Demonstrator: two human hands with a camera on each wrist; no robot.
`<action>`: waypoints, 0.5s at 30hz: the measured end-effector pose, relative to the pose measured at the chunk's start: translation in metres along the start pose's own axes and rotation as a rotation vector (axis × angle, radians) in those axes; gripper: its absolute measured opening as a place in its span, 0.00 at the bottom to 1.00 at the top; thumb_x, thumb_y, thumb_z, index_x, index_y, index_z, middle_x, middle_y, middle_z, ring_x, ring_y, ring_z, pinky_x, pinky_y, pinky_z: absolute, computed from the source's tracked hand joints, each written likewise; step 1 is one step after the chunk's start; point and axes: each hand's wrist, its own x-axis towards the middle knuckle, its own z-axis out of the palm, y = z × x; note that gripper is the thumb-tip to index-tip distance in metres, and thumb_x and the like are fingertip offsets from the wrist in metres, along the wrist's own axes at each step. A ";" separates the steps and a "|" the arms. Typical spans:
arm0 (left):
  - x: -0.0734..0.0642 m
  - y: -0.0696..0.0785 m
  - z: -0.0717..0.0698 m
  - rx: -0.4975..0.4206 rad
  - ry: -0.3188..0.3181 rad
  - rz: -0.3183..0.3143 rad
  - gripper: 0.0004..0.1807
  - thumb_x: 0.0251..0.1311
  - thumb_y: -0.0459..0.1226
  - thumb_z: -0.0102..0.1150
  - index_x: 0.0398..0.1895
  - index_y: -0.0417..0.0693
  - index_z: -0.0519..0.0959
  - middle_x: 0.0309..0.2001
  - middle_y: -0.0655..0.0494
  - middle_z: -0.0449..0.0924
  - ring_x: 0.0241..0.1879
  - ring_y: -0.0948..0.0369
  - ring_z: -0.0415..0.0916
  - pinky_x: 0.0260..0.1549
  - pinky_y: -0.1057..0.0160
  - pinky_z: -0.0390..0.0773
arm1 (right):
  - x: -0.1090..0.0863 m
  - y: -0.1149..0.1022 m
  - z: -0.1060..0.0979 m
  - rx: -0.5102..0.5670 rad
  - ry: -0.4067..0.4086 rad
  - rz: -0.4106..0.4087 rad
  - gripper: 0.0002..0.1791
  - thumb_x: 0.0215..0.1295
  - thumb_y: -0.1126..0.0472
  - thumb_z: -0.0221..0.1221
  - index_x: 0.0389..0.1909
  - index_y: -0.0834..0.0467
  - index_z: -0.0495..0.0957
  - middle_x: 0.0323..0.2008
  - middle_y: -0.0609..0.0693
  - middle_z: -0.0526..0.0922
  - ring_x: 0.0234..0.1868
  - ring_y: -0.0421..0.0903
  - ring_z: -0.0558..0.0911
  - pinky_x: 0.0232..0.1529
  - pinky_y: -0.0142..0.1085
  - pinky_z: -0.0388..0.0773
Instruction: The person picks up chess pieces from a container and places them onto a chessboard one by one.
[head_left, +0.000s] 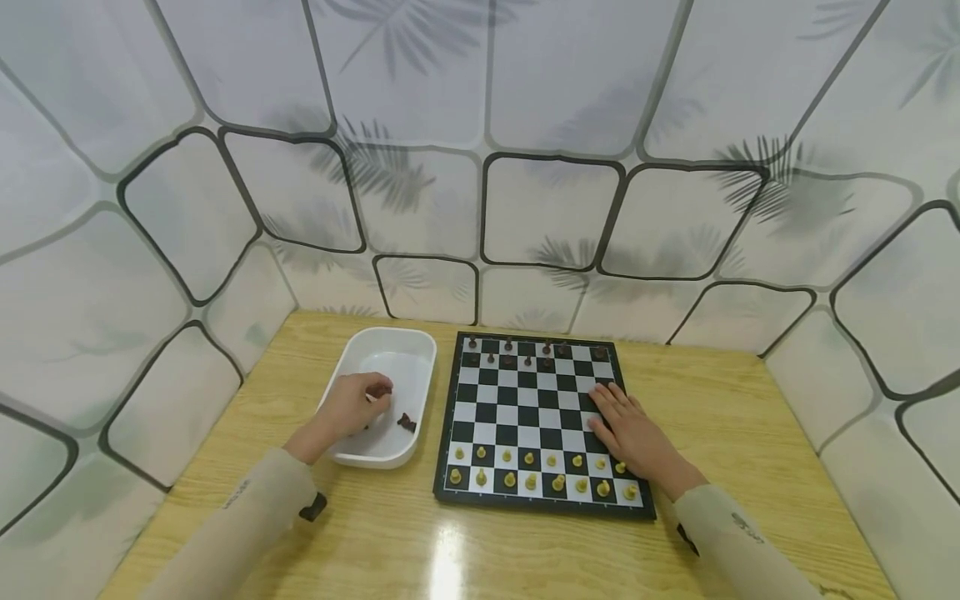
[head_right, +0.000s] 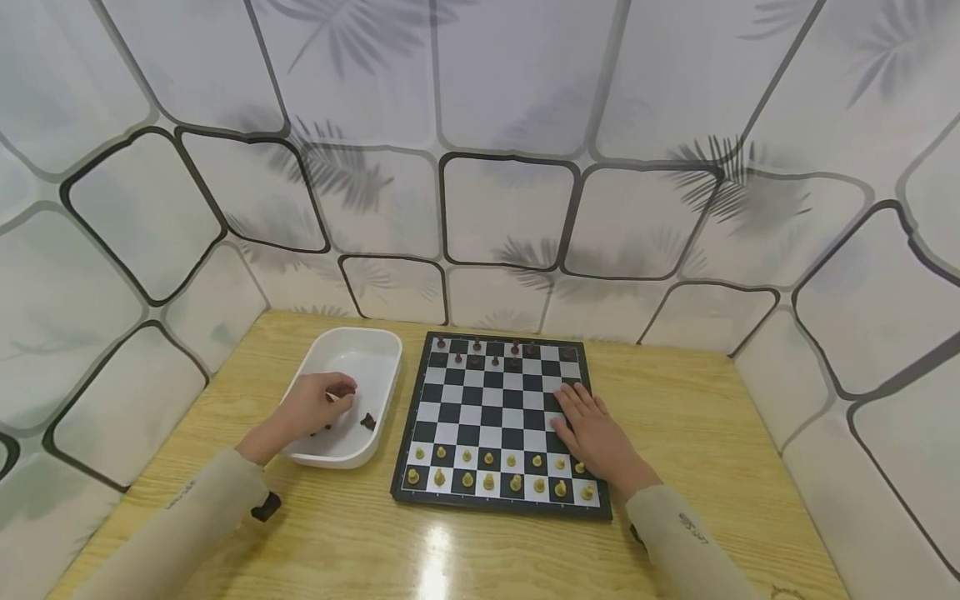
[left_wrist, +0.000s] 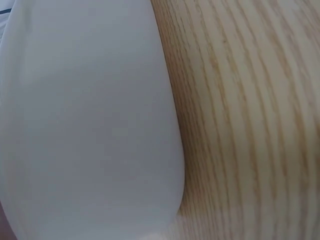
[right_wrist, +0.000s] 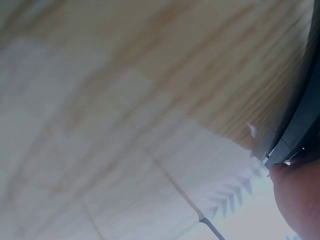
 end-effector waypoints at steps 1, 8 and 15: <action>0.000 0.000 0.000 -0.008 0.012 0.003 0.12 0.68 0.35 0.63 0.50 0.39 0.86 0.41 0.48 0.90 0.40 0.56 0.87 0.39 0.57 0.87 | 0.000 0.000 0.000 0.000 0.000 0.000 0.34 0.85 0.47 0.47 0.80 0.65 0.61 0.80 0.64 0.63 0.82 0.66 0.57 0.79 0.64 0.56; 0.002 0.003 -0.001 -0.037 0.118 0.061 0.10 0.65 0.33 0.64 0.46 0.38 0.88 0.36 0.50 0.90 0.35 0.59 0.85 0.38 0.58 0.85 | -0.001 -0.001 -0.001 0.001 -0.004 -0.006 0.34 0.85 0.48 0.48 0.80 0.65 0.61 0.80 0.64 0.63 0.82 0.67 0.57 0.79 0.65 0.57; 0.007 0.008 -0.001 -0.038 0.202 0.150 0.08 0.66 0.33 0.66 0.43 0.38 0.89 0.34 0.51 0.89 0.34 0.59 0.84 0.37 0.61 0.84 | -0.001 -0.002 -0.003 0.006 -0.011 -0.007 0.34 0.85 0.48 0.48 0.80 0.66 0.60 0.80 0.65 0.62 0.82 0.66 0.57 0.79 0.65 0.57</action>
